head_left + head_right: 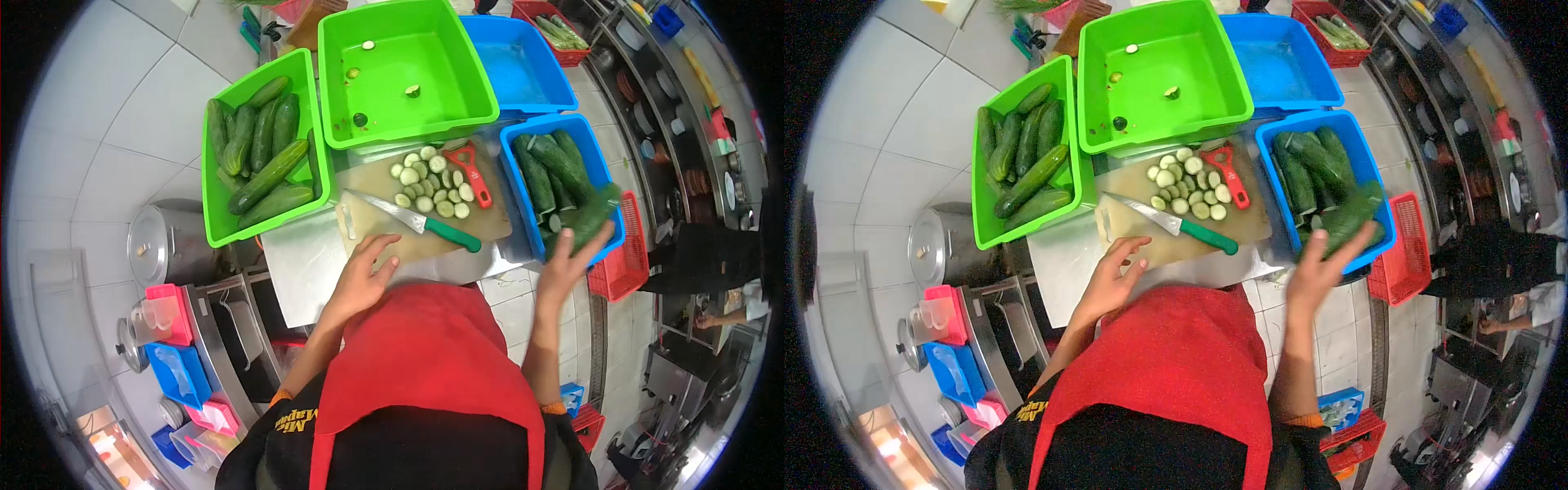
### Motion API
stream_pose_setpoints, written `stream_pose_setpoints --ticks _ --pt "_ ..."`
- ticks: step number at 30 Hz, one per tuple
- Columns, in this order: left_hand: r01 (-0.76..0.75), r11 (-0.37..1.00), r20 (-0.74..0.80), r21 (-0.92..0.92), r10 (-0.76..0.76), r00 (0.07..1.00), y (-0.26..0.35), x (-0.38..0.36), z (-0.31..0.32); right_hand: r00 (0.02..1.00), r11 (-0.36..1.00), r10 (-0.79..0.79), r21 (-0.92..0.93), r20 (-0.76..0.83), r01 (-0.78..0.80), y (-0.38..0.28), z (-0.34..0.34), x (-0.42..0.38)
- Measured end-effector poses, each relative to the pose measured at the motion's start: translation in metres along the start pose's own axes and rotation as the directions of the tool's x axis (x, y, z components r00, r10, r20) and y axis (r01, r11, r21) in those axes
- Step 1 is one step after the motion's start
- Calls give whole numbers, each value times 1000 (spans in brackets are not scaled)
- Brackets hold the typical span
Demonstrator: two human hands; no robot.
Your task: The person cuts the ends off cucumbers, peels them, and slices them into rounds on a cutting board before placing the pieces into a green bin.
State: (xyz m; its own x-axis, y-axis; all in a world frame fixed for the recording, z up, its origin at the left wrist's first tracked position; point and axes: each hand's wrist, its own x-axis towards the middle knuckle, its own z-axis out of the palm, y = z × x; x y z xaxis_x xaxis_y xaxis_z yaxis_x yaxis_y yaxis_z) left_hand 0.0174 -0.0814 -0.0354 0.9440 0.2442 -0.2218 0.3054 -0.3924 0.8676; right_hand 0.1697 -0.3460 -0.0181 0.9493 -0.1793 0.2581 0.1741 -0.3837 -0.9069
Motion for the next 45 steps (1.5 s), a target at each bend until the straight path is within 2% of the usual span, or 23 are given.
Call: stream_pose_setpoints --ticks 1,2,3,4,5,6,7,9,10,14,16,18,20,22,26,29,31,33,35,38,40,42,45 --pt "92 995 10 -40 -92 996 -4 -1 -1 1000 1000 4 1 6 -4 13 -10 13" --pt "98 994 12 -38 -98 995 -6 0 -2 993 946 -107 -312 -47 87 29 -20 27" --pt "64 998 2 -12 -64 998 -7 2 -2 971 788 -229 -597 -62 148 31 -22 34" --pt "27 1000 -7 13 -27 1000 -7 5 -2 972 788 -227 -598 -62 146 26 -24 40" --pt "27 1000 -7 12 -27 1000 -6 9 -3 989 662 127 -749 76 -27 5 -27 50" --pt "-74 993 -17 90 76 997 -3 14 -5 867 458 480 -881 131 -120 -7 -27 56" --pt "-172 971 -23 168 178 984 1 18 -7 870 460 474 -881 135 -114 4 -27 57" --pt "-180 973 -42 146 188 981 11 23 -11 946 443 237 -891 221 98 13 -19 58" --pt "-184 975 -52 127 192 980 15 22 -15 944 389 275 -919 180 62 10 -19 59" --pt "-193 977 -81 87 200 976 13 15 -24 987 489 102 -870 126 60 3 0 49" --pt "-108 994 -117 -31 103 988 3 10 -29 973 666 -106 -711 206 223 10 14 38" --pt "-85 994 -136 -73 75 988 1 4 -29 931 727 -248 -583 269 362 6 29 28" --pt "-54 994 -185 -96 35 982 -8 1 -33 918 759 -236 -530 320 380 -4 40 27" --pt "-197 976 -246 -90 170 954 -26 -1 -36 890 799 -236 -444 390 406 -9 50 25" --pt "-277 961 -288 -21 259 922 -14 2 -39 796 798 -296 -322 529 510 -11 86 14" --pt "-240 967 -388 -84 190 902 1 -1 -42 693 763 -229 -316 683 563 18 114 2" --pt "-236 955 -378 -180 155 913 10 -3 -43 791 679 -97 -540 605 497 40 125 -5" --pt "-245 945 -437 -218 130 890 2 -2 -45 769 699 -111 -501 630 511 53 124 -9" --pt "-214 975 -491 -66 155 857 0 -2 -57 760 716 -105 -482 641 505 56 127 -8" --pt "-205 976 -569 -65 133 811 -1 7 -76 768 771 -99 -440 633 461 53 122 -7" --pt "-167 979 -511 -117 85 855 2 12 -80 762 805 -256 -305 595 509 42 128 -2" --pt "-145 981 -445 -127 75 893 9 20 -76 746 785 -293 -296 598 545 39 135 5" --pt "-132 991 -285 12 130 950 29 30 -61 724 756 -369 -264 583 599 35 155 15"
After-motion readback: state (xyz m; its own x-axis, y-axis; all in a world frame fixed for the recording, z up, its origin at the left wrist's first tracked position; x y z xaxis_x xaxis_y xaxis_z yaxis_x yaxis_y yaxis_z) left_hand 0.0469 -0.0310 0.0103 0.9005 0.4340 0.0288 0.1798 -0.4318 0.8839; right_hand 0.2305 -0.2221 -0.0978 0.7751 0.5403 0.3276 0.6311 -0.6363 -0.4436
